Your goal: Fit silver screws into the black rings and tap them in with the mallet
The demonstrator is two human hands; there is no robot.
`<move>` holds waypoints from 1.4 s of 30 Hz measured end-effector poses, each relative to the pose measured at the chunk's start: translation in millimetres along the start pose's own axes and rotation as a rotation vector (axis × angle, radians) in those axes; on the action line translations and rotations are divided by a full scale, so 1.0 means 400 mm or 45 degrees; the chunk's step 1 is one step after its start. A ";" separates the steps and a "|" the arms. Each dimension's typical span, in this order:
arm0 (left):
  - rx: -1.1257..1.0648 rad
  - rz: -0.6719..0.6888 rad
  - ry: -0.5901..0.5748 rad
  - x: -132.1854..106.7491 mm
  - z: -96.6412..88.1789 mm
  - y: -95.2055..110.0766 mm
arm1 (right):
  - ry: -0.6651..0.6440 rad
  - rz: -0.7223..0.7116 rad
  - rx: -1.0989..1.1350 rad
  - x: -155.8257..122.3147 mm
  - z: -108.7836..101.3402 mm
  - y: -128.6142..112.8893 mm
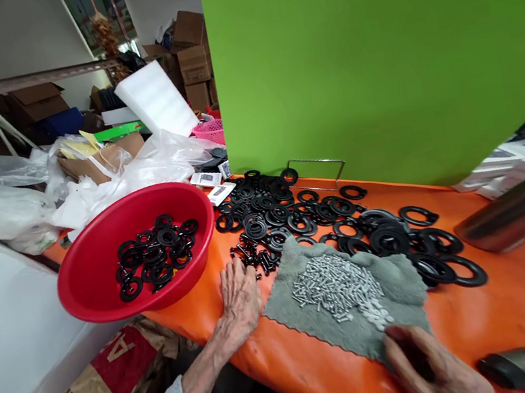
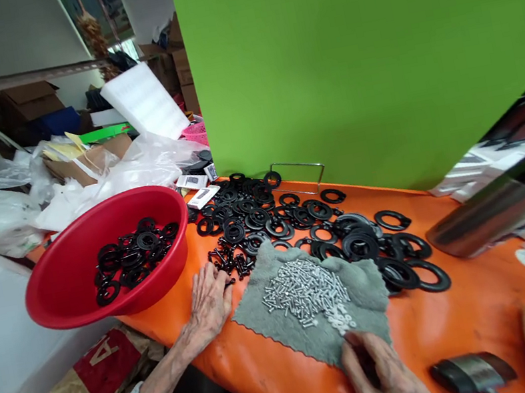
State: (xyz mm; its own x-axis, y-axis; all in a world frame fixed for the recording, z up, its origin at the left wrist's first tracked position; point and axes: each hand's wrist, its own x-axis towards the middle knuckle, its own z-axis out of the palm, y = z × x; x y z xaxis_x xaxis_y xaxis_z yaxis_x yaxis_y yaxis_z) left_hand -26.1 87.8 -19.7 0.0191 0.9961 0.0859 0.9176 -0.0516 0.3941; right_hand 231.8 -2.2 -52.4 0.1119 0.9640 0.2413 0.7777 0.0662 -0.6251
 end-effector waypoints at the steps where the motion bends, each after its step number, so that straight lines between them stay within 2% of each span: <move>1: -0.016 -0.001 0.000 0.000 -0.005 0.005 | 0.009 0.013 0.022 0.000 -0.004 -0.007; 3: -0.050 0.007 0.004 -0.007 -0.020 0.014 | 0.033 0.001 0.039 0.001 -0.008 -0.012; 5: -0.239 0.016 -0.052 -0.026 -0.039 0.026 | 0.025 -0.014 0.043 0.001 -0.010 -0.015; 8: -0.844 -0.040 -0.295 -0.068 -0.063 0.049 | 0.025 0.016 0.096 -0.001 -0.017 -0.031; 11: -1.362 -0.188 -0.523 -0.114 -0.070 0.075 | -0.003 0.085 0.193 -0.004 -0.030 -0.069; 13: -1.558 -0.272 -0.605 -0.139 -0.070 0.092 | -0.038 0.125 0.264 -0.007 -0.037 -0.098; 16: -1.709 -0.352 -0.676 -0.163 -0.075 0.110 | -0.092 0.191 0.364 -0.017 -0.040 -0.128; 22: -1.855 -0.455 -0.800 -0.180 -0.080 0.112 | -0.215 0.370 0.653 -0.049 -0.027 -0.148; 26: -1.903 -0.463 -0.834 -0.186 -0.074 0.113 | -0.233 0.369 0.852 -0.053 -0.018 -0.178; 31: -1.823 -0.381 -0.806 -0.195 -0.073 0.122 | -0.206 0.340 0.960 -0.040 0.001 -0.222; 36: -1.720 -0.322 -0.810 -0.201 -0.072 0.119 | -0.241 0.349 0.945 -0.035 0.021 -0.225; 38: -1.678 -0.288 -0.815 -0.200 -0.073 0.115 | -0.243 0.387 0.992 -0.032 0.022 -0.223; 42: -1.596 -0.218 -0.865 -0.196 -0.067 0.108 | -0.374 0.542 1.110 -0.023 0.015 -0.223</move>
State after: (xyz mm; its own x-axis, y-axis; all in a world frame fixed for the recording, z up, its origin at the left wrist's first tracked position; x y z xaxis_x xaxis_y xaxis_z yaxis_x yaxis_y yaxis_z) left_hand 1.3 5.7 15.2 0.4566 0.8184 -0.3489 -0.0138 0.3986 0.9170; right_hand 157.6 -15.5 -3.2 0.0269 0.9688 -0.2465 -0.0270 -0.2458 -0.9689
